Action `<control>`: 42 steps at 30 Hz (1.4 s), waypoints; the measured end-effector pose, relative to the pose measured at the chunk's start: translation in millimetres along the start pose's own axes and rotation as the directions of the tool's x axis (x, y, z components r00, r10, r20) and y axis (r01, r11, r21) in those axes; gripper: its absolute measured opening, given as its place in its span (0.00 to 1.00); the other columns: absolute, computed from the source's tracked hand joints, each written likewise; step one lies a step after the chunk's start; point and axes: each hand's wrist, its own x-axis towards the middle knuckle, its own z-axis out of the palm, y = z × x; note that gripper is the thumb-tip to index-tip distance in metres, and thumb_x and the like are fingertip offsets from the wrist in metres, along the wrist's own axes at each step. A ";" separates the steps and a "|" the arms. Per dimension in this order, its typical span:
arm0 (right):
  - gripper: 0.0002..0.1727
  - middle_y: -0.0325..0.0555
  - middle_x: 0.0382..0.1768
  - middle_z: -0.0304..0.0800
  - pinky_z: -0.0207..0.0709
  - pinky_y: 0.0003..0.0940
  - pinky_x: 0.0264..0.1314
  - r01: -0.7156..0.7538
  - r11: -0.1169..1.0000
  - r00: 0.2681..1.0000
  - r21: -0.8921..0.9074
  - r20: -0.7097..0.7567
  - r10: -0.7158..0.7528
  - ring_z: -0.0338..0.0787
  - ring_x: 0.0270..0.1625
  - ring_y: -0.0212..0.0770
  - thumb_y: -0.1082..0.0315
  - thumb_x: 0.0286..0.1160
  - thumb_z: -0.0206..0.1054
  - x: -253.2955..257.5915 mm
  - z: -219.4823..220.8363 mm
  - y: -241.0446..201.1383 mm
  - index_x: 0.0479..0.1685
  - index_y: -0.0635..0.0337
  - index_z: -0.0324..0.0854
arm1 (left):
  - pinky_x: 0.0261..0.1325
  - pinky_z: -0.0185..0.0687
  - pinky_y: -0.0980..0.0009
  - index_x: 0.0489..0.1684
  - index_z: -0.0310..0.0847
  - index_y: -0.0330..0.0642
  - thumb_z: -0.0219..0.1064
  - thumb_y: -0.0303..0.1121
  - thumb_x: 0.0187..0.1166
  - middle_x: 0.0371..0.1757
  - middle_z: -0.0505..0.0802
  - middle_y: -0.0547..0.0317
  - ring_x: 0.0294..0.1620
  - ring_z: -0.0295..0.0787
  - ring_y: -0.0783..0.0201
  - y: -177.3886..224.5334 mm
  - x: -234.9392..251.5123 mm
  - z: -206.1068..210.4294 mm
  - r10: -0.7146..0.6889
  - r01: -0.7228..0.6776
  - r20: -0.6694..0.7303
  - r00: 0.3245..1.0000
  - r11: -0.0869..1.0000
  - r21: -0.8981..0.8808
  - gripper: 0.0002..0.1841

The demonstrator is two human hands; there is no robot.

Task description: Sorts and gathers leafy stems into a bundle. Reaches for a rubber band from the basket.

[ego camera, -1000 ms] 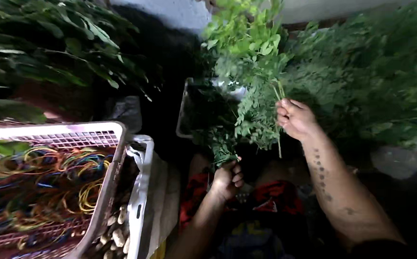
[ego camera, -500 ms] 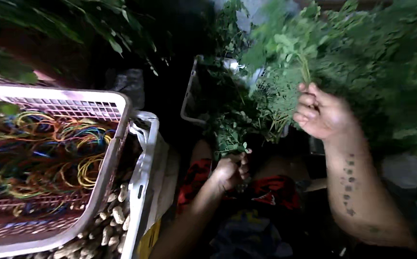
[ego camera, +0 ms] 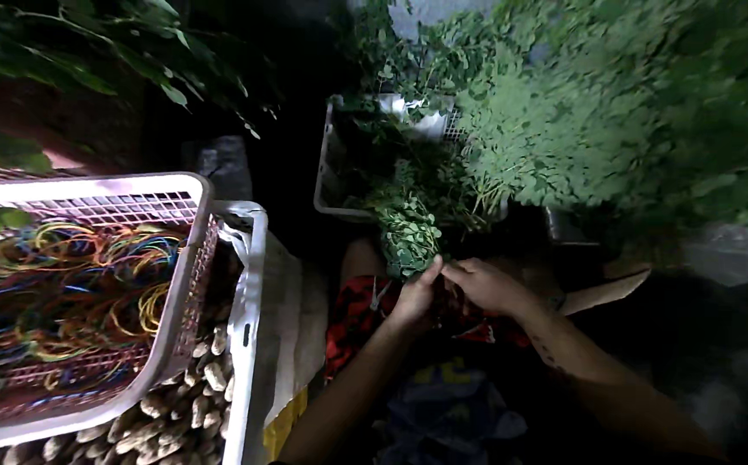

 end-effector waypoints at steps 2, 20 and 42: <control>0.34 0.57 0.47 0.89 0.82 0.57 0.57 0.060 0.962 0.998 -0.266 0.010 -0.060 0.91 0.48 0.52 0.40 0.92 0.46 -6.3 -5.6 -1.6 0.60 0.62 0.82 | 0.33 0.84 0.67 0.59 0.83 0.41 0.46 0.55 0.94 0.32 0.90 0.55 0.29 0.86 0.64 8.4 3.5 4.5 0.005 -0.003 -0.072 0.997 1.000 0.029 0.28; 0.35 0.52 0.93 0.57 0.47 0.71 0.91 0.153 0.334 0.522 -0.930 -0.211 -0.826 0.53 0.95 0.62 0.72 0.75 0.69 -89.7 -75.0 33.9 0.85 0.39 0.73 | 0.26 0.74 0.76 0.49 0.78 0.39 0.57 0.41 0.92 0.24 0.78 0.66 0.20 0.72 0.74 67.7 -15.0 87.3 -0.104 -0.200 0.332 0.938 0.618 0.760 0.13; 0.44 0.45 0.81 0.75 0.71 0.51 0.84 0.529 0.774 0.606 -0.347 -0.485 -0.631 0.77 0.82 0.41 0.31 0.76 0.63 -159.1 -161.6 -77.3 0.87 0.48 0.65 | 0.42 0.79 0.50 0.44 0.78 0.35 0.46 0.47 0.96 0.34 0.83 0.49 0.35 0.83 0.53 259.1 -85.7 237.4 0.274 -0.328 0.694 0.665 -0.729 0.601 0.24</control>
